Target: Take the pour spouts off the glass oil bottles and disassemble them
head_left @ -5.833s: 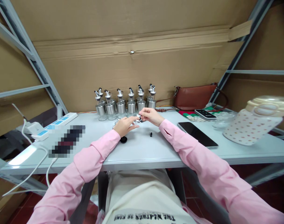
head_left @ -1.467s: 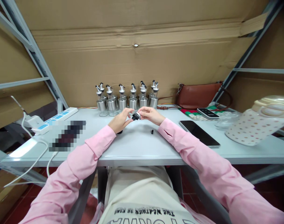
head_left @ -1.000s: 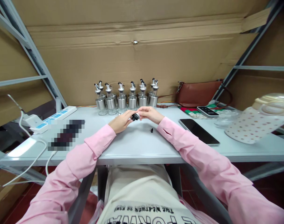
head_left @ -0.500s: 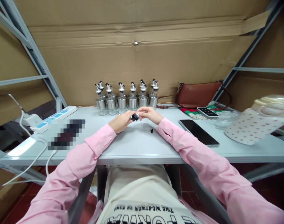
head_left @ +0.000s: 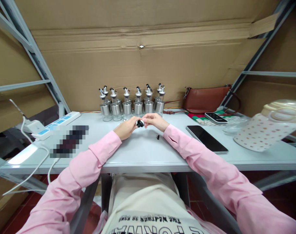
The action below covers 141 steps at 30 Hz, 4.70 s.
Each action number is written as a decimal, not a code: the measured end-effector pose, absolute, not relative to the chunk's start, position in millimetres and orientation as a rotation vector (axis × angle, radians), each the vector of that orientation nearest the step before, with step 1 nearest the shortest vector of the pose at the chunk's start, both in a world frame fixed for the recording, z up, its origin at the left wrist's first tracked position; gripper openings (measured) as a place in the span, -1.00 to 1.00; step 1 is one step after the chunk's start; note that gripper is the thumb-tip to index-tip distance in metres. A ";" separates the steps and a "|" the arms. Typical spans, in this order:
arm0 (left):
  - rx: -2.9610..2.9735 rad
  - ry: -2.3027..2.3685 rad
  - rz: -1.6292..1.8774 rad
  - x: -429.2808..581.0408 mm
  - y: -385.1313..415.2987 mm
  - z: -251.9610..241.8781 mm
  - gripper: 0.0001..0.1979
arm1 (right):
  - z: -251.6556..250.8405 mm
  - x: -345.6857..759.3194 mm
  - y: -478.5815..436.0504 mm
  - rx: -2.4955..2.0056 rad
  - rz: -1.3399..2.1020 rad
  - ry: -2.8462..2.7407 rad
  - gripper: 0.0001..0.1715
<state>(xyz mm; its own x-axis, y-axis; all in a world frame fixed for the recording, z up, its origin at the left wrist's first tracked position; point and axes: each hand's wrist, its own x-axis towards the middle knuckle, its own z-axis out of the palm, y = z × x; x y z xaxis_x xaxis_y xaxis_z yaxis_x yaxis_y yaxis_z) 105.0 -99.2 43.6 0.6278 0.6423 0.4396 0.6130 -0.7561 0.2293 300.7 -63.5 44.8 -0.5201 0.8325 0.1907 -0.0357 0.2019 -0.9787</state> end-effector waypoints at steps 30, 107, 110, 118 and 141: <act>2.744 1.097 1.010 99.5 -94.3 42.0 -0.61 | 41.8 288.2 -73.5 -0.824 0.936 -1.924 -0.69; 2.875 1.022 1.077 105.1 -101.3 43.0 -0.71 | 25.9 330.8 -32.0 -1.661 0.094 -2.151 -0.86; 2.814 1.031 1.108 105.1 -100.7 41.6 -0.78 | 31.2 331.0 -34.8 -1.589 0.195 -2.163 -0.91; 2.683 1.093 1.004 104.5 -97.9 35.5 -0.52 | 42.8 306.0 -57.5 -0.946 0.631 -2.067 -0.81; 2.821 0.981 1.027 104.5 -93.6 29.1 -0.44 | 49.0 298.5 -67.9 -0.760 1.066 -1.684 -0.58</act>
